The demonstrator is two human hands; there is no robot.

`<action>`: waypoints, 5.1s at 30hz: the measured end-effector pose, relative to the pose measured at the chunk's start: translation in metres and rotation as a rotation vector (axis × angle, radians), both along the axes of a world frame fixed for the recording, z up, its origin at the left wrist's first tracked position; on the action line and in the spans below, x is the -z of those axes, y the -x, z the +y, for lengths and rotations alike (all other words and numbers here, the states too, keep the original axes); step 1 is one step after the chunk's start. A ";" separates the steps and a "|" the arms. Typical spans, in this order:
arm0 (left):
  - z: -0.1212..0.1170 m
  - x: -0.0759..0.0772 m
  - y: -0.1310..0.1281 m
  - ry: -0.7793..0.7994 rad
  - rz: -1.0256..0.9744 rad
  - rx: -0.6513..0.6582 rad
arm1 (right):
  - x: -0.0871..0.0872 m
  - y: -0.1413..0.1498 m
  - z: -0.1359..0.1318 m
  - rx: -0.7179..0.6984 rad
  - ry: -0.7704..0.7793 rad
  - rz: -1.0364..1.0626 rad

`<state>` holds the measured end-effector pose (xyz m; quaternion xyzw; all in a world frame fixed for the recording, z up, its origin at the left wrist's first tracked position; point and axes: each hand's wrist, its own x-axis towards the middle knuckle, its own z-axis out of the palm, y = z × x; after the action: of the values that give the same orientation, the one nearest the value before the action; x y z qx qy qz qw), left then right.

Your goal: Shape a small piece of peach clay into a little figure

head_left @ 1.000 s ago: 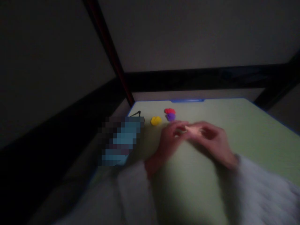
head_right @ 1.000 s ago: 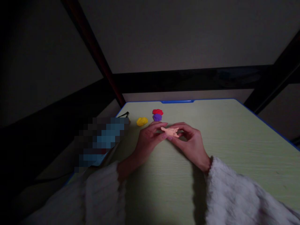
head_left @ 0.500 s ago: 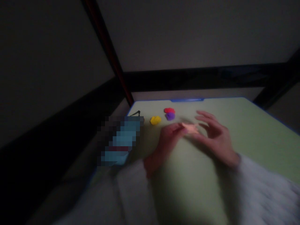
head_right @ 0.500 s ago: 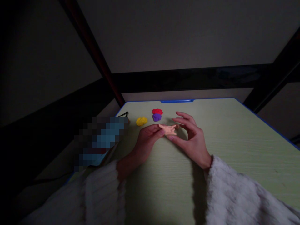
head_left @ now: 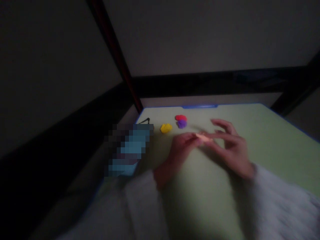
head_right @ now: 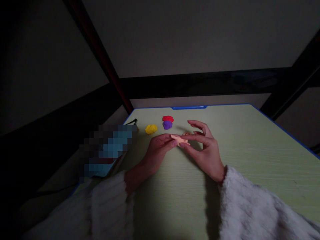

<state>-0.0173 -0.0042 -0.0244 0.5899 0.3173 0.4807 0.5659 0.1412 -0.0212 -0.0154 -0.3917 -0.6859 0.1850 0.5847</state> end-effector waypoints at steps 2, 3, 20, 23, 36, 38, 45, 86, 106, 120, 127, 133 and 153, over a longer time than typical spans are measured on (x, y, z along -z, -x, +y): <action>0.000 0.000 0.000 0.007 0.000 -0.002 | -0.001 0.000 0.000 -0.003 0.000 0.008; 0.000 0.000 0.000 0.011 -0.001 0.001 | -0.001 0.000 -0.001 -0.005 -0.001 0.012; 0.006 0.008 0.002 0.030 0.028 -0.078 | -0.004 -0.007 0.005 -0.148 0.109 0.080; 0.007 0.010 0.002 0.063 -0.023 -0.094 | -0.004 -0.011 0.008 -0.209 0.165 0.111; 0.007 0.009 0.001 0.086 0.065 -0.038 | -0.008 -0.015 0.009 -0.285 0.189 -0.015; 0.006 0.009 0.001 0.083 0.058 -0.035 | -0.008 -0.014 0.007 -0.226 0.092 -0.072; 0.004 0.007 -0.001 0.064 0.030 0.010 | -0.005 -0.012 0.004 -0.181 -0.040 -0.138; 0.005 0.006 -0.001 0.055 -0.076 -0.039 | 0.004 -0.008 0.009 -0.095 0.017 0.110; 0.004 0.007 -0.002 0.107 -0.149 -0.066 | 0.002 -0.006 0.007 -0.144 0.059 0.144; 0.001 0.000 -0.004 0.085 -0.082 -0.091 | 0.005 -0.006 0.010 -0.136 0.070 0.188; 0.006 0.005 -0.002 0.080 -0.040 -0.116 | 0.007 -0.005 0.012 -0.022 0.075 0.165; 0.004 0.005 -0.004 0.165 -0.220 -0.057 | 0.006 -0.003 0.011 -0.017 0.077 0.178; 0.002 0.005 -0.007 0.202 -0.264 0.006 | 0.006 -0.004 0.009 -0.117 0.099 0.160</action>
<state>-0.0107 -0.0027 -0.0294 0.4625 0.2855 0.5180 0.6605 0.1451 -0.0120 -0.0213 -0.3633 -0.6489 0.2831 0.6057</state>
